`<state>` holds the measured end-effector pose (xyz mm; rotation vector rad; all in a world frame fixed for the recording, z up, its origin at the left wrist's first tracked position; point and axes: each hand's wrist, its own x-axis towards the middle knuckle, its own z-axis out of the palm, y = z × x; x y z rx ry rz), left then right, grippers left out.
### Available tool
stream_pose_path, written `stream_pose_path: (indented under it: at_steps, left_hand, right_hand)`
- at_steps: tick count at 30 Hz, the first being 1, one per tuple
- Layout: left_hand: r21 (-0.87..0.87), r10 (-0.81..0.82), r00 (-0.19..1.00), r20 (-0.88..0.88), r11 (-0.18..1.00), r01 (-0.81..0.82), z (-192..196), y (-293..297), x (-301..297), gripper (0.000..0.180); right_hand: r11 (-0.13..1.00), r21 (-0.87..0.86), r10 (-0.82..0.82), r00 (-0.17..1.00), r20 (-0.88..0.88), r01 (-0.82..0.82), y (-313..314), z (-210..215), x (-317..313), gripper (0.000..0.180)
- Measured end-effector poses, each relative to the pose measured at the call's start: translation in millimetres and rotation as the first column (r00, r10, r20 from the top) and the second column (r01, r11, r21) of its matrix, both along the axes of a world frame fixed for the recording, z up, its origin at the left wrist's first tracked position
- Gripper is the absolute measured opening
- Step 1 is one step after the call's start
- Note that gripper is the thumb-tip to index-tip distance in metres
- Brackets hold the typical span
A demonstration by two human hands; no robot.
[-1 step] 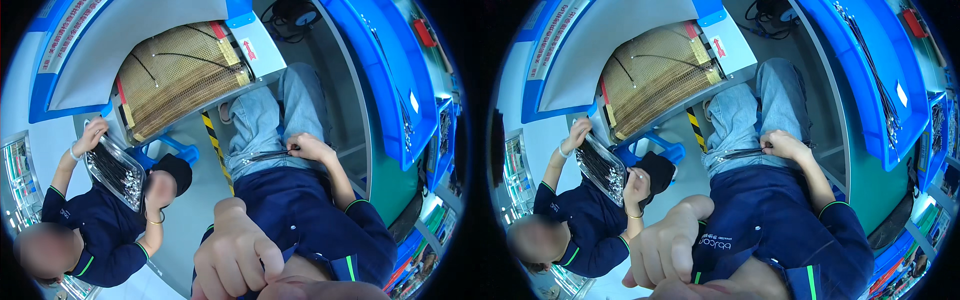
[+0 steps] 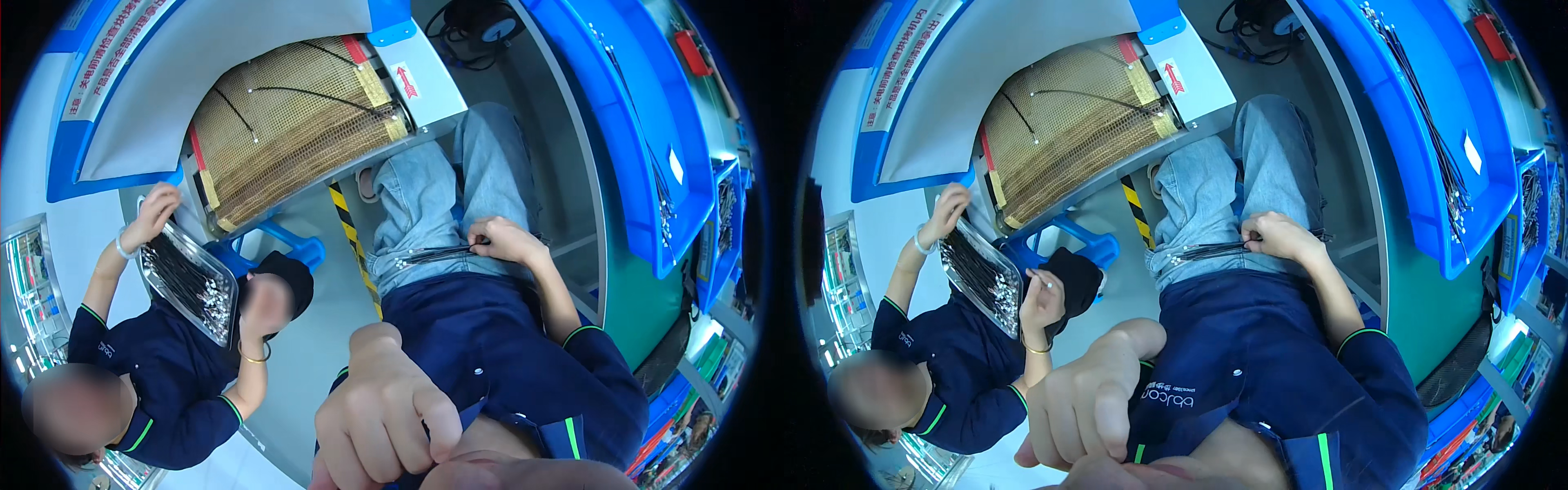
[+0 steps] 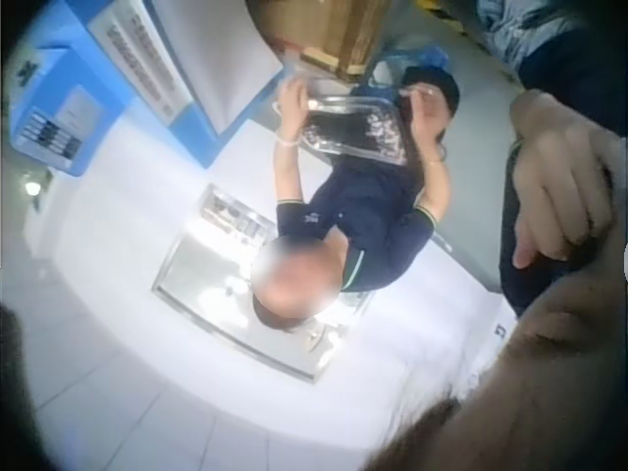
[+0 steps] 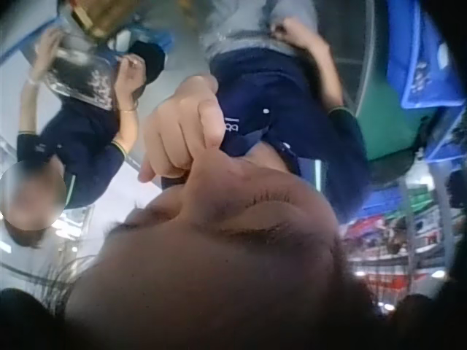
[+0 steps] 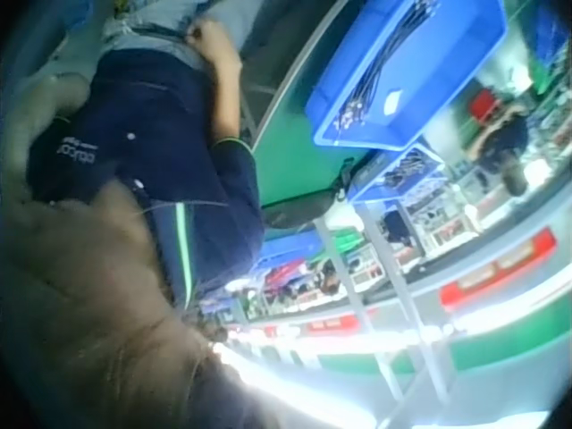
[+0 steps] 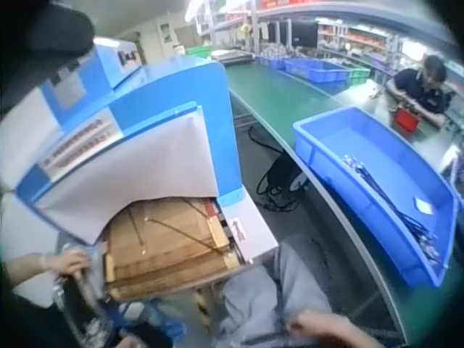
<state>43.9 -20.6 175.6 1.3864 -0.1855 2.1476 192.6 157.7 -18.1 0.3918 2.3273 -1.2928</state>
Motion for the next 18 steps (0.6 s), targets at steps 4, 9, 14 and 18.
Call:
stream_pose_path:
  at_steps: [4,9,14,18]
  left_hand:
    - [-0.017,0.088,0.996,0.031,0.996,-0.087,8,-3,2,0.046]
    - [-0.071,0.271,0.952,0.144,0.962,-0.263,15,-8,11,0.039]
    - [-0.065,0.326,0.934,0.144,0.945,-0.32,11,-5,8,0.032]
    - [-0.052,0.352,0.926,0.135,0.936,-0.348,10,-2,10,0.026]
  right_hand:
    - [0.998,-0.059,-0.016,0.999,-0.029,0.015,2,11,-4,0.013]
    - [0.998,-0.059,-0.021,1.0,-0.007,0.021,2,22,-8,0.013]
    - [0.999,-0.044,-0.017,0.998,-0.064,0.014,2,27,-11,0.013]
    - [0.998,-0.064,-0.014,0.998,-0.067,0.01,1,33,-14,0.012]
